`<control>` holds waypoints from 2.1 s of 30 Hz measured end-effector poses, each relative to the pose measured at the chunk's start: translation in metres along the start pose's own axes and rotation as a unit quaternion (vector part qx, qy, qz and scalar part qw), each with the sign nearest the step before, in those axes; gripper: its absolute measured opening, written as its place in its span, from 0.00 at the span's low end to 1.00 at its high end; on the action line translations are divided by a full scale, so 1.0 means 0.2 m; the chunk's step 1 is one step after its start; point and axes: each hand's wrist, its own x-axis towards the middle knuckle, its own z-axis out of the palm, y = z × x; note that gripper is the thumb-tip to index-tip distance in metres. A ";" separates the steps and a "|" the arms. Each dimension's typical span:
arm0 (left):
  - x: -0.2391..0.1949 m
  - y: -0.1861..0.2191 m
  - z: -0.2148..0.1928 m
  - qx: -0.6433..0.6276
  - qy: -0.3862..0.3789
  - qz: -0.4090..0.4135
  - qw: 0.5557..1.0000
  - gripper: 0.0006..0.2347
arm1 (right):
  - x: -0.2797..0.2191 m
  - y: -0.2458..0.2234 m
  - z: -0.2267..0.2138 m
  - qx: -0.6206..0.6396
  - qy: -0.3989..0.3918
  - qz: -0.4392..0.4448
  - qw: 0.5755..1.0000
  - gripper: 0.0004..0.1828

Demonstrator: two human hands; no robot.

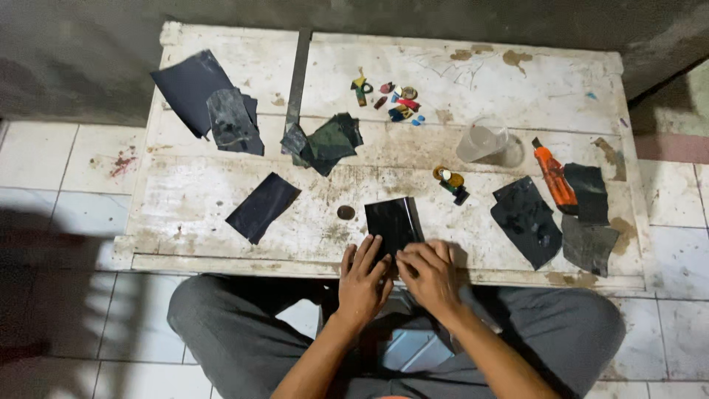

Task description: The person sits on the floor and sands a small black rectangular piece using a round sanding block. They repeatedly rub the surface, occasionally dipping the block into a plastic cup of water and continuing to sand.

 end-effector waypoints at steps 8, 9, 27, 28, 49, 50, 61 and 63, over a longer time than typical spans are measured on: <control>0.01 0.01 -0.04 0.006 -0.018 0.009 1.000 0.14 | 0.32 0.13 0.18 -0.032 0.100 0.005 0.995 0.04; 0.02 0.01 -0.04 0.006 -0.019 0.010 1.000 0.13 | 0.36 0.14 0.19 -0.021 0.119 0.009 0.993 0.04; 0.01 0.00 0.01 0.007 0.018 -0.005 1.000 0.07 | 0.34 0.18 0.25 -0.074 0.102 -0.013 0.992 0.02; 0.01 0.00 0.00 0.008 0.016 -0.004 1.000 0.07 | 0.33 0.18 0.26 -0.073 0.103 -0.011 0.992 0.02; 0.01 0.01 0.00 0.005 0.025 -0.001 1.000 0.05 | 0.31 0.18 0.23 -0.052 0.095 -0.024 0.994 0.03; 0.01 0.00 0.00 0.007 0.022 -0.002 1.000 0.05 | 0.27 0.19 0.24 -0.046 0.081 -0.028 0.995 0.04; 0.01 0.00 0.02 0.007 0.018 -0.007 1.000 0.06 | 0.06 0.12 0.15 -0.017 0.027 -0.052 0.998 0.02; 0.00 0.00 0.02 0.003 0.014 -0.013 1.000 0.06 | 0.16 0.15 0.20 -0.016 0.065 -0.048 0.997 0.01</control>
